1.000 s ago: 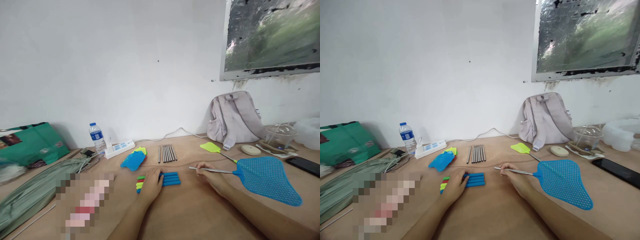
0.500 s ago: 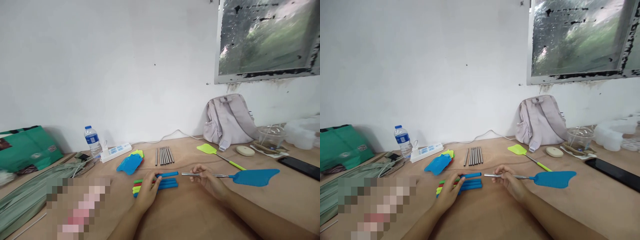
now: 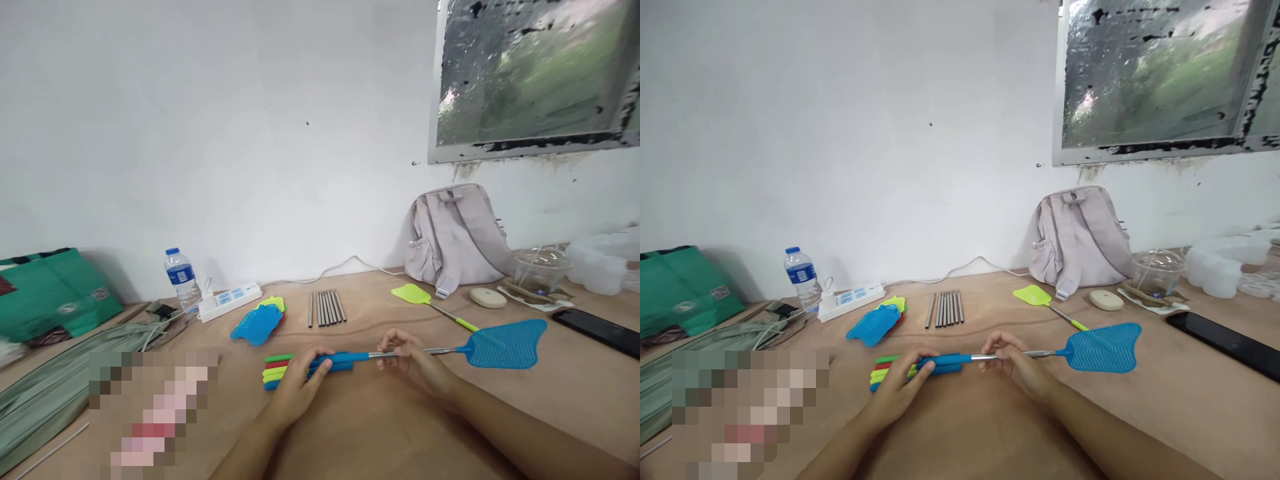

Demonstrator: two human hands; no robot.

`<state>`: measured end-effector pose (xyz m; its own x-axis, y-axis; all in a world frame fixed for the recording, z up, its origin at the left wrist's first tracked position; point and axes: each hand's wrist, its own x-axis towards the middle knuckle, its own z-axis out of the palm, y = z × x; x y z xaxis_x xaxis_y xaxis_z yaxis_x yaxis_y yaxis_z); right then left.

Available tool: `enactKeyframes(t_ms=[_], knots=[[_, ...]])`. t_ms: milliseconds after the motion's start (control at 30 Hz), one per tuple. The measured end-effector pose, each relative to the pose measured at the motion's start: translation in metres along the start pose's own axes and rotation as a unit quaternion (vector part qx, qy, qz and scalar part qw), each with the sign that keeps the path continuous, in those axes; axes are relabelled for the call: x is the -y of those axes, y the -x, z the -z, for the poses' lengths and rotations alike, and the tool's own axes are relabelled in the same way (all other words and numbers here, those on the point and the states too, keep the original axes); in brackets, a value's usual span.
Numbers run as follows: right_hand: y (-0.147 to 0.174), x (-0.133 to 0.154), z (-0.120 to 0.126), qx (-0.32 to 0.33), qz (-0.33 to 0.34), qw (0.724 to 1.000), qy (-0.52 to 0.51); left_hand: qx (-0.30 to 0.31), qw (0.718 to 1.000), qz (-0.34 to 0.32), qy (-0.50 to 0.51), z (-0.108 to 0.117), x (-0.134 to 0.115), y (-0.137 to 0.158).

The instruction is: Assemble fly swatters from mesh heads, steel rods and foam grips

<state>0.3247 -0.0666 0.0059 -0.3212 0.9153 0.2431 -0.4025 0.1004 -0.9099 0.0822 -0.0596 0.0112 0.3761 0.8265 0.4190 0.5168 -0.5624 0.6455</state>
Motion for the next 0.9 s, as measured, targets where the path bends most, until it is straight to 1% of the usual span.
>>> enactKeyframes(t_ms=[100,200,300,400,600,800,900], knots=[[0.001,-0.002,-0.005,0.016,-0.005,1.000,-0.023,0.044,0.999,-0.006,0.016,-0.001,-0.011,0.002],[0.001,-0.009,-0.011,0.040,0.002,0.999,-0.015,0.087,0.995,-0.020,0.042,-0.005,-0.026,0.006],[0.002,-0.017,-0.020,0.051,0.000,0.999,-0.016,0.108,0.992,-0.029,0.065,-0.010,-0.037,0.010],[0.003,-0.021,-0.028,0.059,-0.011,0.998,-0.035,0.126,0.989,-0.027,0.069,-0.014,-0.041,0.013],[0.009,-0.022,-0.035,0.074,-0.039,0.995,-0.050,0.139,0.988,-0.028,0.065,-0.014,-0.044,0.015],[0.014,-0.023,-0.039,0.085,-0.054,0.992,-0.079,0.138,0.987,-0.057,0.057,-0.013,-0.053,0.017],[0.009,-0.023,-0.038,0.073,-0.063,0.992,-0.085,0.135,0.988,-0.061,0.041,-0.017,-0.058,0.015]])
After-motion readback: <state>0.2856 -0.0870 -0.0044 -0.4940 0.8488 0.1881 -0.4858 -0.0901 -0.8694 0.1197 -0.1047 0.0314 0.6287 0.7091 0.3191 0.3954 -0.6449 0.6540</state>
